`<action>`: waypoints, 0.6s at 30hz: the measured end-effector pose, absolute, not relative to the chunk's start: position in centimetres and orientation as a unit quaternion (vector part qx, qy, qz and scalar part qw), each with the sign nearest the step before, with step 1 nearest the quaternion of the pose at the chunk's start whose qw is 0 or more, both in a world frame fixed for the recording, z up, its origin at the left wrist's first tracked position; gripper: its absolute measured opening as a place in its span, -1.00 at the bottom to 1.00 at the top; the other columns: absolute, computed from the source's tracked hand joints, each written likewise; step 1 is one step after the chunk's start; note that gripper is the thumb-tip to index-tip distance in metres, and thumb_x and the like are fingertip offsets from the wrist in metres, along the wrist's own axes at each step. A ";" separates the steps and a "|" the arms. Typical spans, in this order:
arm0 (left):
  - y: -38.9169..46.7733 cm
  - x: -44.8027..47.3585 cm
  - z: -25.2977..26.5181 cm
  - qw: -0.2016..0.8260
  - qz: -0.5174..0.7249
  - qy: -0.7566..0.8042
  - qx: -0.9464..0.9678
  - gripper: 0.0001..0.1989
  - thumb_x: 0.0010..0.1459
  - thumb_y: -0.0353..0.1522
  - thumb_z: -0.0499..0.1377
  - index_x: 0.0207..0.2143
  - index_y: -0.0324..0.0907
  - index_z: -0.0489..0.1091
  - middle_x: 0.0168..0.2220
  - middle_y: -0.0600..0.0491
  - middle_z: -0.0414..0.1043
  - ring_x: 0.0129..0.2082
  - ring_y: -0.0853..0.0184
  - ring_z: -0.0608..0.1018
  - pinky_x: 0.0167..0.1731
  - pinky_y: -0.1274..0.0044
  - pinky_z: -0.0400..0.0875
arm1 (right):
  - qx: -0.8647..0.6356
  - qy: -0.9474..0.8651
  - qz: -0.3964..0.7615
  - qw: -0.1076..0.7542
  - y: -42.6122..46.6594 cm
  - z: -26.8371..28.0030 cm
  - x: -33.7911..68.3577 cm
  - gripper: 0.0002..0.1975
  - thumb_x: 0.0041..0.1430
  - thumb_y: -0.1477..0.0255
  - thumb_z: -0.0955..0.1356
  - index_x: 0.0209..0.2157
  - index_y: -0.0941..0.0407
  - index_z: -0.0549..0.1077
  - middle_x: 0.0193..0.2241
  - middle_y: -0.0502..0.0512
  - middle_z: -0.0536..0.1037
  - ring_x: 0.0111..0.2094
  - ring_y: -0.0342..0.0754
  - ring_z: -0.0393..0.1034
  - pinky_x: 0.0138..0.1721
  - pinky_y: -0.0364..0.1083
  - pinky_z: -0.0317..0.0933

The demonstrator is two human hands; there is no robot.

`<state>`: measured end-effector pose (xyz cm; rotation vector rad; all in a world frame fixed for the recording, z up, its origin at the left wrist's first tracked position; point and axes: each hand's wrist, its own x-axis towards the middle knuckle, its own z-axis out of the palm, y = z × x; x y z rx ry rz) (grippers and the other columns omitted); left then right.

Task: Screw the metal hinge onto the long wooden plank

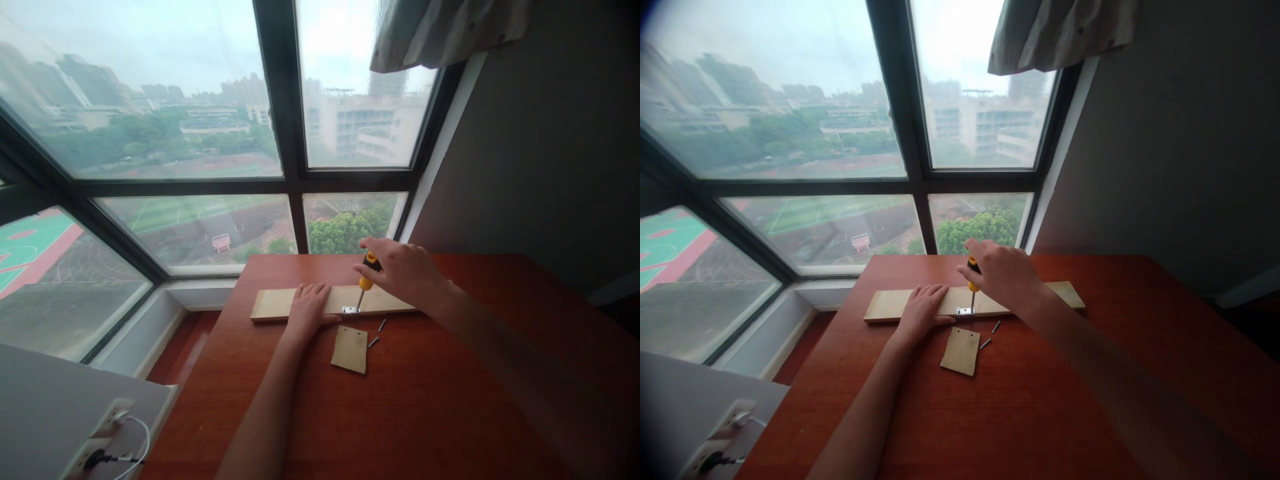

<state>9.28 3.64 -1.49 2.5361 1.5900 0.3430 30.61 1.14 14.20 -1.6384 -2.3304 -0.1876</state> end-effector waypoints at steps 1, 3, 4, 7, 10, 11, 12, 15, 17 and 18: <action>3.6 9.3 -1.5 0.064 0.114 0.526 0.840 -0.34 0.05 0.00 0.23 0.15 -0.07 0.26 0.15 -0.11 0.34 0.15 0.07 0.34 0.21 0.21 0.03 | -0.559 -0.813 -0.049 0.154 1.2 14.1 30.6 -0.59 0.25 0.18 0.25 0.05 0.08 0.34 -0.14 0.19 0.56 -0.27 0.08 0.47 -0.35 -0.05 0.23; 3.6 9.3 -1.5 0.062 0.117 0.523 0.842 -0.34 0.05 0.01 0.22 0.14 -0.08 0.27 0.14 -0.11 0.34 0.14 0.08 0.35 0.21 0.23 0.04 | -0.516 -0.836 0.010 0.185 1.4 13.9 30.9 -0.59 0.22 0.33 0.26 0.10 0.09 0.30 -0.05 0.19 0.51 -0.20 0.04 0.46 -0.27 -0.06 0.26; 3.7 9.3 -1.5 0.061 0.118 0.522 0.842 -0.33 0.05 0.01 0.22 0.14 -0.09 0.27 0.14 -0.11 0.35 0.14 0.08 0.35 0.21 0.23 0.04 | -0.487 -0.849 0.043 0.200 1.6 13.9 31.1 -0.56 0.20 0.41 0.26 0.13 0.10 0.28 0.00 0.18 0.48 -0.15 0.02 0.45 -0.21 -0.07 0.27; 3.7 9.3 -1.5 0.060 0.120 0.522 0.842 -0.32 0.04 0.03 0.22 0.14 -0.11 0.27 0.14 -0.11 0.35 0.14 0.07 0.35 0.20 0.23 0.05 | -0.445 -0.864 0.092 0.216 1.7 13.8 31.6 -0.50 0.16 0.50 0.26 0.16 0.09 0.25 0.03 0.17 0.46 -0.08 -0.01 0.42 -0.14 -0.09 0.26; 3.7 9.3 -1.6 0.062 0.122 0.522 0.842 -0.33 0.05 0.02 0.22 0.14 -0.10 0.27 0.13 -0.11 0.35 0.15 0.08 0.35 0.21 0.24 0.05 | -0.504 -0.843 0.027 0.187 1.4 13.9 31.6 -0.56 0.22 0.37 0.28 0.14 0.09 0.29 -0.03 0.18 0.51 -0.15 0.04 0.45 -0.23 -0.05 0.27; 3.7 9.3 -1.6 0.062 0.123 0.522 0.842 -0.33 0.05 0.01 0.22 0.14 -0.09 0.27 0.13 -0.11 0.35 0.15 0.08 0.34 0.21 0.23 0.04 | -0.527 -0.832 -0.005 0.173 1.2 13.9 31.4 -0.58 0.24 0.30 0.28 0.11 0.09 0.31 -0.06 0.19 0.53 -0.18 0.07 0.46 -0.27 -0.05 0.26; 3.7 9.3 -1.6 0.063 0.122 0.522 0.842 -0.33 0.04 0.01 0.23 0.14 -0.08 0.26 0.14 -0.11 0.35 0.15 0.08 0.34 0.21 0.23 0.03 | -0.544 -0.823 -0.033 0.161 1.0 14.0 31.3 -0.58 0.24 0.24 0.27 0.08 0.09 0.34 -0.08 0.19 0.54 -0.21 0.08 0.47 -0.30 -0.04 0.26; 3.7 9.3 -1.6 0.066 0.117 0.525 0.840 -0.32 0.04 0.00 0.24 0.15 -0.07 0.25 0.15 -0.11 0.34 0.16 0.08 0.33 0.21 0.22 0.02 | -0.563 -0.810 -0.062 0.155 0.8 13.8 30.9 -0.60 0.25 0.16 0.25 0.02 0.08 0.36 -0.10 0.19 0.55 -0.24 0.10 0.48 -0.33 -0.03 0.26; 3.7 9.3 -1.7 0.065 0.118 0.526 0.840 -0.32 0.04 0.00 0.24 0.16 -0.07 0.25 0.15 -0.11 0.34 0.16 0.07 0.33 0.21 0.22 0.02 | -0.537 -0.823 -0.031 0.184 0.9 13.7 30.9 -0.62 0.24 0.25 0.26 0.05 0.09 0.33 -0.03 0.20 0.52 -0.14 0.09 0.46 -0.23 -0.02 0.28; 3.7 9.3 -1.7 0.064 0.120 0.525 0.840 -0.32 0.04 0.01 0.24 0.15 -0.08 0.26 0.15 -0.11 0.34 0.16 0.07 0.33 0.21 0.22 0.03 | -0.514 -0.834 -0.005 0.203 0.9 13.6 30.9 -0.61 0.23 0.32 0.26 0.08 0.10 0.30 0.01 0.20 0.49 -0.07 0.08 0.43 -0.16 -0.03 0.28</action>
